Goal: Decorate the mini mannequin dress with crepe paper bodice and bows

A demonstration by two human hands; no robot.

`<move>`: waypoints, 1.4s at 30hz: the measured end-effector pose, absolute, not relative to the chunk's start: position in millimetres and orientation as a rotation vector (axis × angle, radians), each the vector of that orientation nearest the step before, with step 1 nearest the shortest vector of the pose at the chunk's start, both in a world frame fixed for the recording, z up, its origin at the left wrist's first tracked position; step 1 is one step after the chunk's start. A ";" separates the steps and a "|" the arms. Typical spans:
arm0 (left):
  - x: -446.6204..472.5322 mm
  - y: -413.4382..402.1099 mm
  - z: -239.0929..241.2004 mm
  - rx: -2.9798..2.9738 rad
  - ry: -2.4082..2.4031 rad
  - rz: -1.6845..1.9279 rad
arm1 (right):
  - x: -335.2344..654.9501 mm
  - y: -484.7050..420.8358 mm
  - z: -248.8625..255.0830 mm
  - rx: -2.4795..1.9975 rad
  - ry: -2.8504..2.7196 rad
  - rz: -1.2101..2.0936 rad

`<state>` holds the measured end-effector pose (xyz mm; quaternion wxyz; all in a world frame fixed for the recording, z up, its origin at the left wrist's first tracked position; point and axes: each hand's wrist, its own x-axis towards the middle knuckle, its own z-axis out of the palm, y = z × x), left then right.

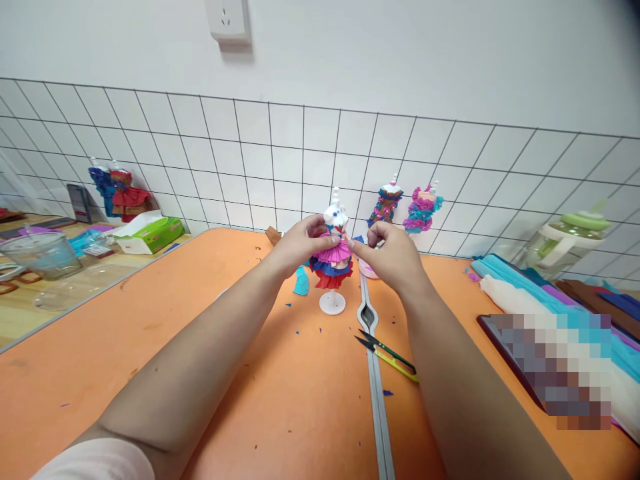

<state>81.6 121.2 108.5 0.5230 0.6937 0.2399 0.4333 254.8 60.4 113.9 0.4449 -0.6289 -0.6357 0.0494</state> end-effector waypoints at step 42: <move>-10.8 113.3 161.4 1.722 0.766 1.117 | 192.8 68.2 38.8 -1.593 -1.842 0.294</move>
